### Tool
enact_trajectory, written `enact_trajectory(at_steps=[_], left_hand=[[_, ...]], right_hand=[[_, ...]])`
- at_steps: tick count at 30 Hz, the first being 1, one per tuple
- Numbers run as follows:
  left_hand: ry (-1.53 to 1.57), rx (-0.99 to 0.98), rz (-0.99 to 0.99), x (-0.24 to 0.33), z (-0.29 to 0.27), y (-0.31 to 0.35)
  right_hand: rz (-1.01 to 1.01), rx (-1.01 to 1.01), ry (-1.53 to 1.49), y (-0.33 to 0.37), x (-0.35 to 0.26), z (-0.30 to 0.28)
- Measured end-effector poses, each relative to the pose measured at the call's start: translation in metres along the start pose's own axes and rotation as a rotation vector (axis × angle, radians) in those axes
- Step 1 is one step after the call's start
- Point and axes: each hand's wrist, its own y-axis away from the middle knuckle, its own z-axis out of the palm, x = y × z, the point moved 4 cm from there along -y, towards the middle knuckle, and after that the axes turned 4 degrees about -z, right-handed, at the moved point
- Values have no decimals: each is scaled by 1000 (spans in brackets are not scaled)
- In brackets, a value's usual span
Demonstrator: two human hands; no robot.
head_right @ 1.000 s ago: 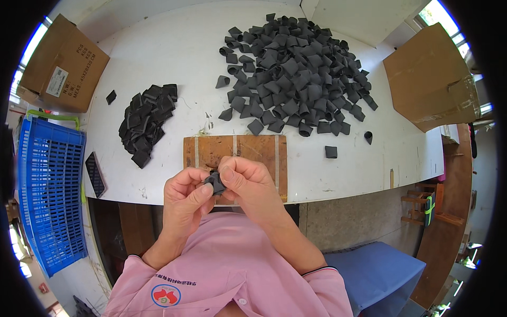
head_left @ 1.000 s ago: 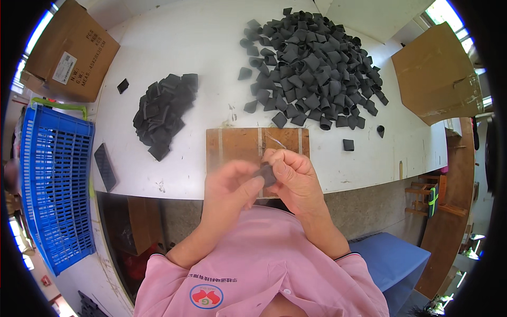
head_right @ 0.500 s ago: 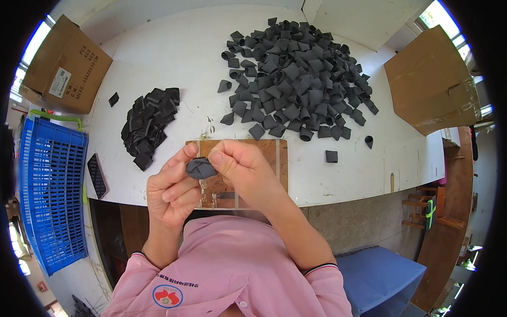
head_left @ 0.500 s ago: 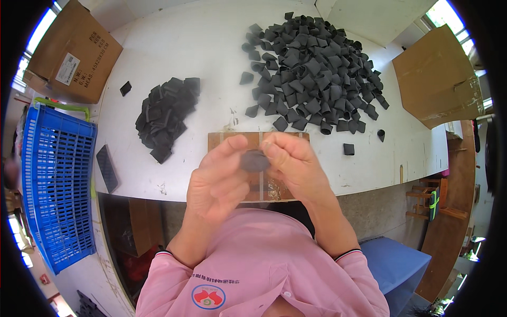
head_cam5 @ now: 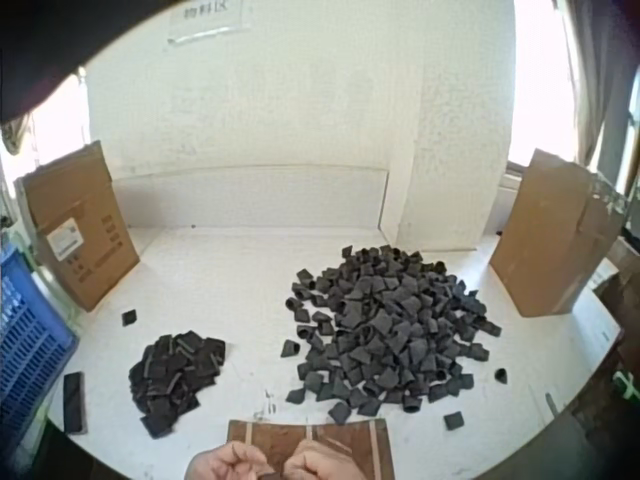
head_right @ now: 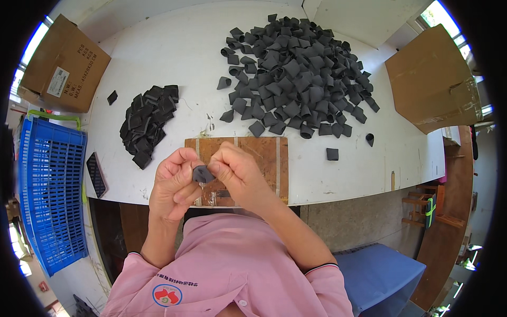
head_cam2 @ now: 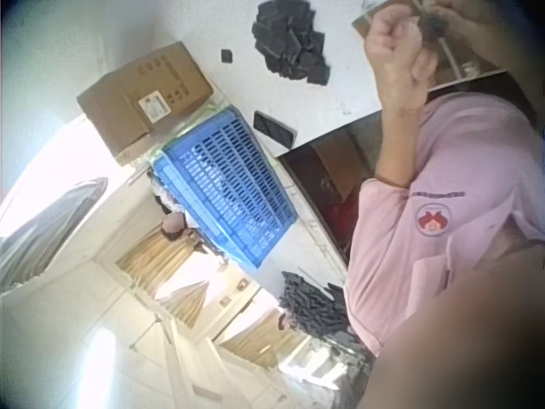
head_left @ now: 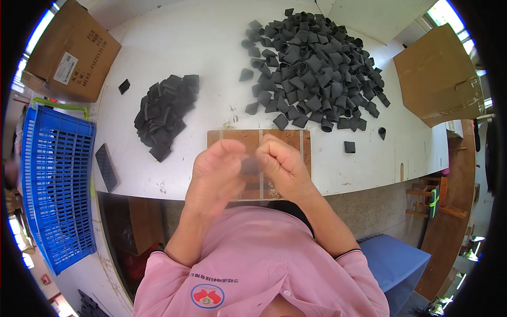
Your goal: Sort small black foam or rubber blocks on a workbench.
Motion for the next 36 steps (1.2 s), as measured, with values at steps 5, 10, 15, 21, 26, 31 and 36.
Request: enact_trajectory(at_steps=[5, 10, 15, 21, 26, 31, 36], left_hand=[[130, -63, -40, -3, -5, -6], [58, -78, -26, -2, -5, -7], [468, -97, -172, -5, -7, -12], [-73, -71, 92, -8, -9, -7], [-660, 177, 284, 4, 3, -8], [-1218, -76, 774, 23, 29, -3], [-1063, -66, 716, 22, 36, 2]], right_hand=[[-28, 4, -53, -1, -6, -1], [-88, 47, 79, 3, -3, 1], [-112, 79, 105, -4, -17, 0], [-35, 42, 21, 3, 8, 1], [-192, 188, 319, 8, -6, -8], [-349, 289, 493, 20, -33, -7], [-379, 276, 584, 17, -35, 1]])
